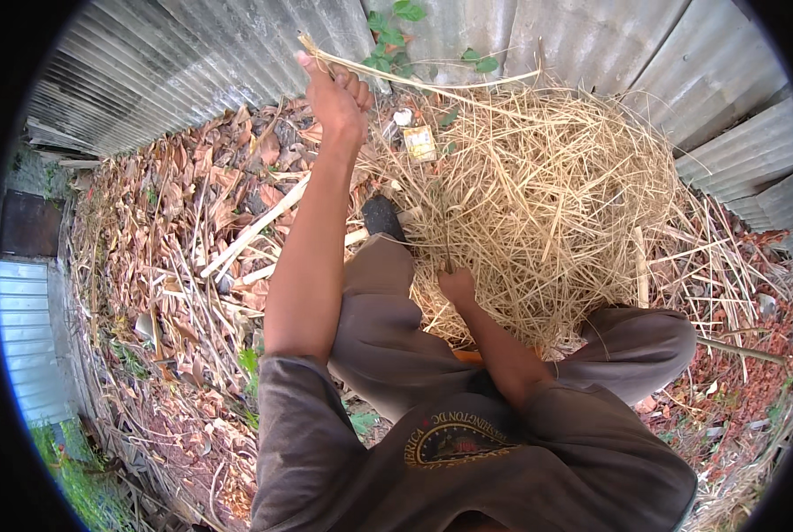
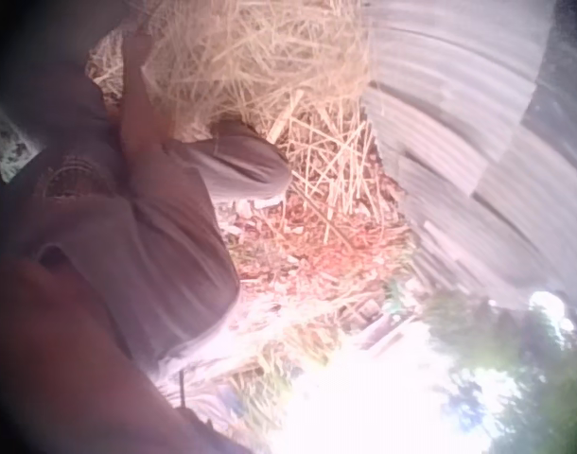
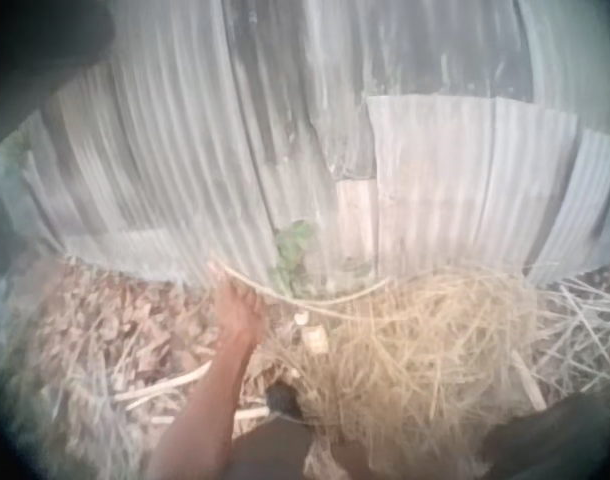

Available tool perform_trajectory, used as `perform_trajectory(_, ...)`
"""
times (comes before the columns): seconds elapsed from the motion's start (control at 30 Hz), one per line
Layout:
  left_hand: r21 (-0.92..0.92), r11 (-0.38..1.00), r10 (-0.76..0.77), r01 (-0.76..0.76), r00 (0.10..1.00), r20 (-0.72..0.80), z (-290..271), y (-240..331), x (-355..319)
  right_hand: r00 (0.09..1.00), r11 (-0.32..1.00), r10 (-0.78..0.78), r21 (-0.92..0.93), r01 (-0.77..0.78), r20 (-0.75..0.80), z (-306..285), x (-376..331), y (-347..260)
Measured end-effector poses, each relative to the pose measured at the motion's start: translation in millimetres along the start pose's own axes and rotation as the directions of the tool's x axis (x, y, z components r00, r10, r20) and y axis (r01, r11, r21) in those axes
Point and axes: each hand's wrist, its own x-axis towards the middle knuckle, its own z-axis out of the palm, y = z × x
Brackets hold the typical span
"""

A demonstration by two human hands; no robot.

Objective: The person sits cross-legged on the ground and uses a knife to split long, thin sticks into smaller pieces. They hold the sticks with one hand and carefully shave or split them with the knife in the other hand, discarding the processed pieces onto a pile of dry leaves and straw.

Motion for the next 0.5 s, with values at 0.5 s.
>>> perform_trajectory(0.5, 0.017, 0.984, 0.175, -0.175, 0.984, -0.014, -27, 87, -12, 0.671, 0.582, 0.259, 0.442, -0.683, 0.695, -48, -24, -27)
